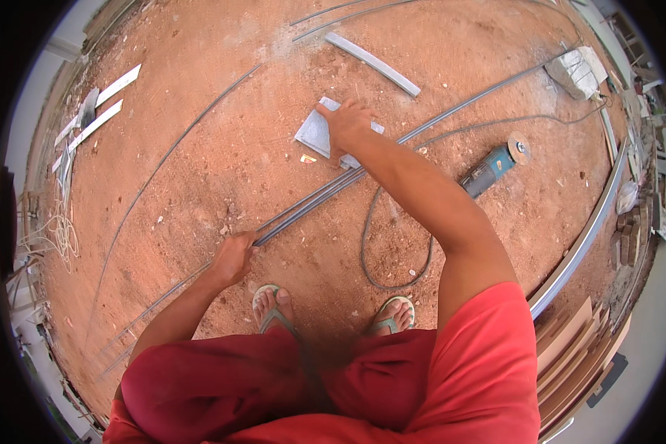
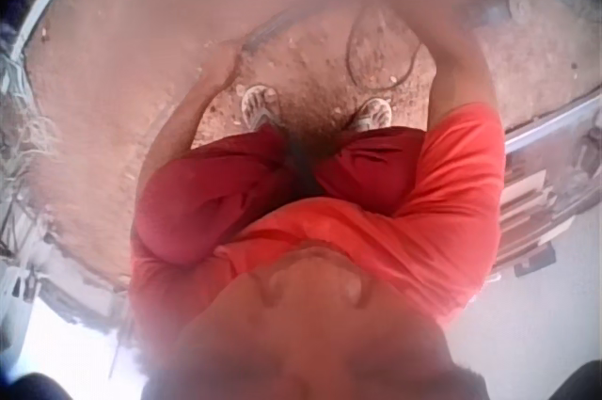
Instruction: The person measures and cuts long metal rods using a tape measure and an angle grinder. They repeatedly align the rods, mark cut points, and use the grinder to sever them, creating sparks. The person also moves the cut pieces and repositions the remaining rods for further cutting.
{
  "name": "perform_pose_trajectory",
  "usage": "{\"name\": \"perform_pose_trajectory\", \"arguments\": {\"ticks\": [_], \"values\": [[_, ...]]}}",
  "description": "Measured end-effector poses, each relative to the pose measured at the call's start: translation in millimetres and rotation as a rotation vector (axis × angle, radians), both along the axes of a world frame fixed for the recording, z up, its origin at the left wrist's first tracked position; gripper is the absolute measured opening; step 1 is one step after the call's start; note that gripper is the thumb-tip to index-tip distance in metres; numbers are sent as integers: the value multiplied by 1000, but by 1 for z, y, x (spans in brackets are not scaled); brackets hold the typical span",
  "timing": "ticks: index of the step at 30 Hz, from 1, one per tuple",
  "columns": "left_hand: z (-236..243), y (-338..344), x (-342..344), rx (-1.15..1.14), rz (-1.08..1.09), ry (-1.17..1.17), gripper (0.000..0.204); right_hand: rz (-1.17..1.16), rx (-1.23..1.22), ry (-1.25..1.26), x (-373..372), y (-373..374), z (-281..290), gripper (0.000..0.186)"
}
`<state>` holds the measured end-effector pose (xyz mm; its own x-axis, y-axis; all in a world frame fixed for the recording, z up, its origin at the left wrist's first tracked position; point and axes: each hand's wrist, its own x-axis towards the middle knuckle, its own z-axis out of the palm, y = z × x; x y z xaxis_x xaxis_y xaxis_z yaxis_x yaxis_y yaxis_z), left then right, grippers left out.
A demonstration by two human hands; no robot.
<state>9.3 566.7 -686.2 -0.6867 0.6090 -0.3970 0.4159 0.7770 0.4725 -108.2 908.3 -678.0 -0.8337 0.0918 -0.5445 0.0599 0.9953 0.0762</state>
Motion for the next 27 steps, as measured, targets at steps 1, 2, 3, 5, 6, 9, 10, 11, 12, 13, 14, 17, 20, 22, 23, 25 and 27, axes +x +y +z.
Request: {"name": "perform_pose_trajectory", "arguments": {"ticks": [1, 2, 3, 5, 6, 9, 10, 11, 12, 13, 14, 17, 20, 22, 23, 25, 27], "values": [[2, -1, 0, 2, 11, -13, 12, 12, 39, -22, 4, -1, 2, 141], [4, -2, 0, 4, 24, -27, 12, -4, 44, -46, 7, -2, 5, 141], [5, 0, -1, 2, 28, -30, 11, -24, 53, -67, 9, 0, 6, 142], [4, 1, -1, -2, 42, -36, 10, -52, 8, -101, 5, 11, 4, 145], [4, 3, -3, -8, 34, -37, 10, -65, -47, -111, -2, 24, 1, 146], [3, 2, -4, -11, 25, -36, 11, -118, -128, -82, -6, 24, -21, 144], [5, 3, -5, 3, 30, -34, 11, -140, -138, -59, -5, 23, -27, 143], [5, 5, -5, 18, 33, -32, 11, -158, -120, -19, -3, 26, -32, 142], [4, 2, -4, 14, 39, -40, 11, -170, -107, 23, -1, 22, -33, 140], [4, 0, -4, 11, 45, -48, 11, -183, -94, 65, 0, 19, -33, 139], [3, -2, -3, 8, 50, -55, 12, -161, -96, 93, 1, 16, -34, 138], [8, 3, -2, -28, 50, -61, 12, -113, -90, 144, 0, 19, -34, 135], [7, 1, -3, -20, 27, -38, 13, -79, -103, 117, -6, 18, -27, 134], [10, 1, -2, -25, 32, -40, 13, -45, -140, 98, -10, 17, -21, 134], [11, 2, -2, -28, 33, -40, 13, -32, -135, 89, -10, 14, -19, 134], [15, 5, -3, -34, 40, -58, 13, -6, -123, 68, -7, 6, -15, 135], [13, 3, -3, -47, 44, -66, 12, 12, -80, -51, 2, -5, -8, 135]]}}
